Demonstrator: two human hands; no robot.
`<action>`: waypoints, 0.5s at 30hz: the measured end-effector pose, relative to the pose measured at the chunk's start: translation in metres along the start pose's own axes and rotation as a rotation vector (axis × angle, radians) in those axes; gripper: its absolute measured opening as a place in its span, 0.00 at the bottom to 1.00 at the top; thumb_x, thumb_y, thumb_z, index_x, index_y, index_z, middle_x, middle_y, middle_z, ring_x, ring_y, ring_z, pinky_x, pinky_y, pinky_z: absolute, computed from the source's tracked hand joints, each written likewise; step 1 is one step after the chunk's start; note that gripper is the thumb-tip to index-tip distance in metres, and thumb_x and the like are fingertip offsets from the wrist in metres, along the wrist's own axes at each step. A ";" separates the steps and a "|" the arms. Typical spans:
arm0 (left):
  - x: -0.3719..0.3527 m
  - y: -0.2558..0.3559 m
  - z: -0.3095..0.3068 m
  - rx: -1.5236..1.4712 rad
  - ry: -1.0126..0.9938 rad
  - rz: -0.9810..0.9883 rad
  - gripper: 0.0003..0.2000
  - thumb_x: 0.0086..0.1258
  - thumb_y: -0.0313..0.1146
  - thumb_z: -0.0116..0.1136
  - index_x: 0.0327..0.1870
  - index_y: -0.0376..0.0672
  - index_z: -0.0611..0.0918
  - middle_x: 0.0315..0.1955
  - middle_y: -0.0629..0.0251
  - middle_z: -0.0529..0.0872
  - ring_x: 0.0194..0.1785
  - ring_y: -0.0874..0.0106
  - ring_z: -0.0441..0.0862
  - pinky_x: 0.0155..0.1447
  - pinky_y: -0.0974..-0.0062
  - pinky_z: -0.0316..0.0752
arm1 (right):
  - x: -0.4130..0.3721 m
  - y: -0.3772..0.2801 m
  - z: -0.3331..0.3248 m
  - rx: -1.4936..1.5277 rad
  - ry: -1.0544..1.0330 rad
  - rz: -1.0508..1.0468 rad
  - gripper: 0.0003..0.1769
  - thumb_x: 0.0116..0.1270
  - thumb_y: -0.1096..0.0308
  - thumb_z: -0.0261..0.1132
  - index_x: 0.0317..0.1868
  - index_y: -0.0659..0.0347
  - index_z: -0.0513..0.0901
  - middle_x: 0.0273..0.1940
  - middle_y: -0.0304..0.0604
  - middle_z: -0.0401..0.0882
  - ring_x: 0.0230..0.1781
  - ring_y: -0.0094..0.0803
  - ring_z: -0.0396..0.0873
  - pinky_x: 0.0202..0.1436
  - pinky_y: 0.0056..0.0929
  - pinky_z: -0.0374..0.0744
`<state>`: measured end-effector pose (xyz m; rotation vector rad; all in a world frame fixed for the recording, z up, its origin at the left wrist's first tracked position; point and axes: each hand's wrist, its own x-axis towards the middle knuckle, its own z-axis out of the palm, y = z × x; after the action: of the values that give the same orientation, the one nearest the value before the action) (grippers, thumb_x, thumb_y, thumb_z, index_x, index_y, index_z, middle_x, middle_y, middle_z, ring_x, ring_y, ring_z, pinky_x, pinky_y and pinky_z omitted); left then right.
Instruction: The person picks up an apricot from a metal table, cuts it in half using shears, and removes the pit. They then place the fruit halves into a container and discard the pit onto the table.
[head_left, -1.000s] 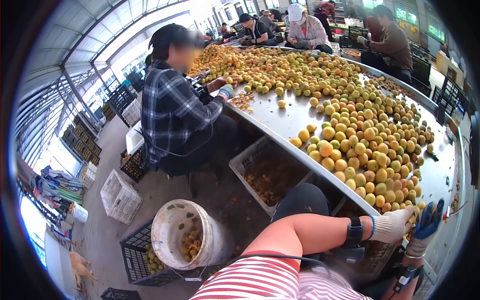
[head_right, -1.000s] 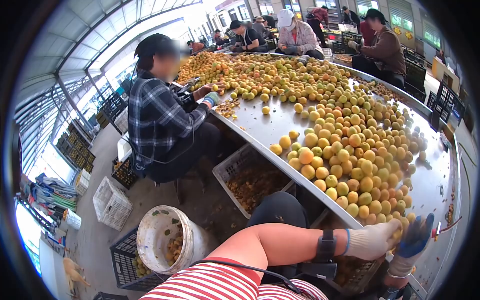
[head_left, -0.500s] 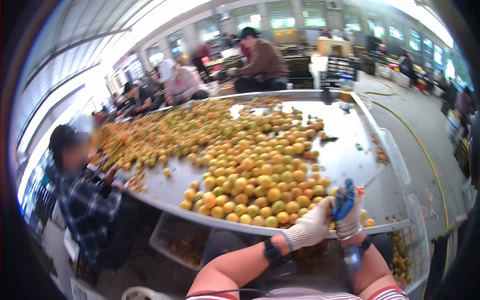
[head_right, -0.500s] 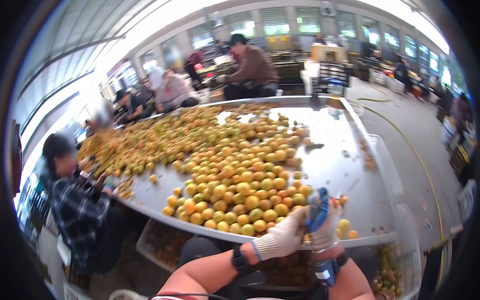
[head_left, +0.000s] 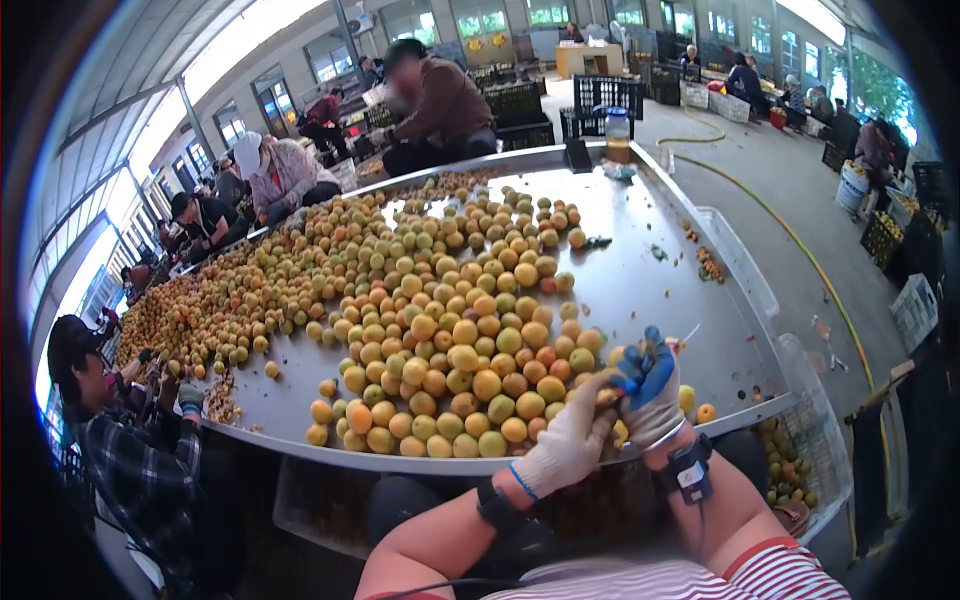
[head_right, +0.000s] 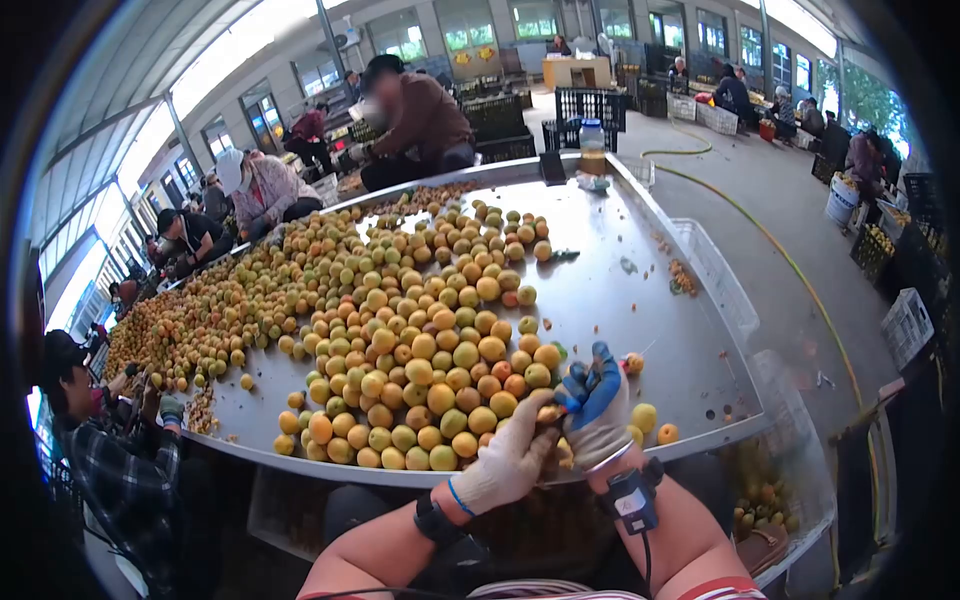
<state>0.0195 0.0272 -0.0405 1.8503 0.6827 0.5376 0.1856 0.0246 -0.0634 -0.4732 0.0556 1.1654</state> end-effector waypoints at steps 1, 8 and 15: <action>0.002 0.003 -0.004 -0.068 -0.013 -0.002 0.22 0.82 0.28 0.49 0.74 0.47 0.64 0.51 0.55 0.83 0.53 0.67 0.84 0.56 0.69 0.79 | 0.004 -0.001 -0.003 -0.005 0.024 0.016 0.23 0.78 0.53 0.59 0.24 0.47 0.66 0.20 0.32 0.61 0.14 0.23 0.54 0.17 0.24 0.58; 0.013 -0.027 -0.025 -0.377 0.063 -0.134 0.10 0.83 0.35 0.51 0.58 0.44 0.78 0.39 0.73 0.81 0.38 0.83 0.81 0.39 0.83 0.79 | -0.003 -0.018 -0.003 -0.156 -0.172 -0.085 0.21 0.78 0.53 0.60 0.25 0.50 0.71 0.21 0.34 0.66 0.15 0.23 0.62 0.16 0.24 0.64; 0.014 -0.016 -0.043 0.251 0.119 -0.027 0.12 0.77 0.39 0.59 0.52 0.40 0.81 0.32 0.53 0.88 0.35 0.58 0.87 0.39 0.65 0.78 | -0.023 0.017 0.005 -1.005 -0.396 -0.284 0.12 0.71 0.68 0.70 0.49 0.64 0.82 0.36 0.36 0.83 0.31 0.18 0.77 0.34 0.19 0.80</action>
<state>-0.0009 0.0700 -0.0395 2.0502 0.8868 0.5686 0.1598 0.0114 -0.0581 -1.0742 -0.9496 0.9220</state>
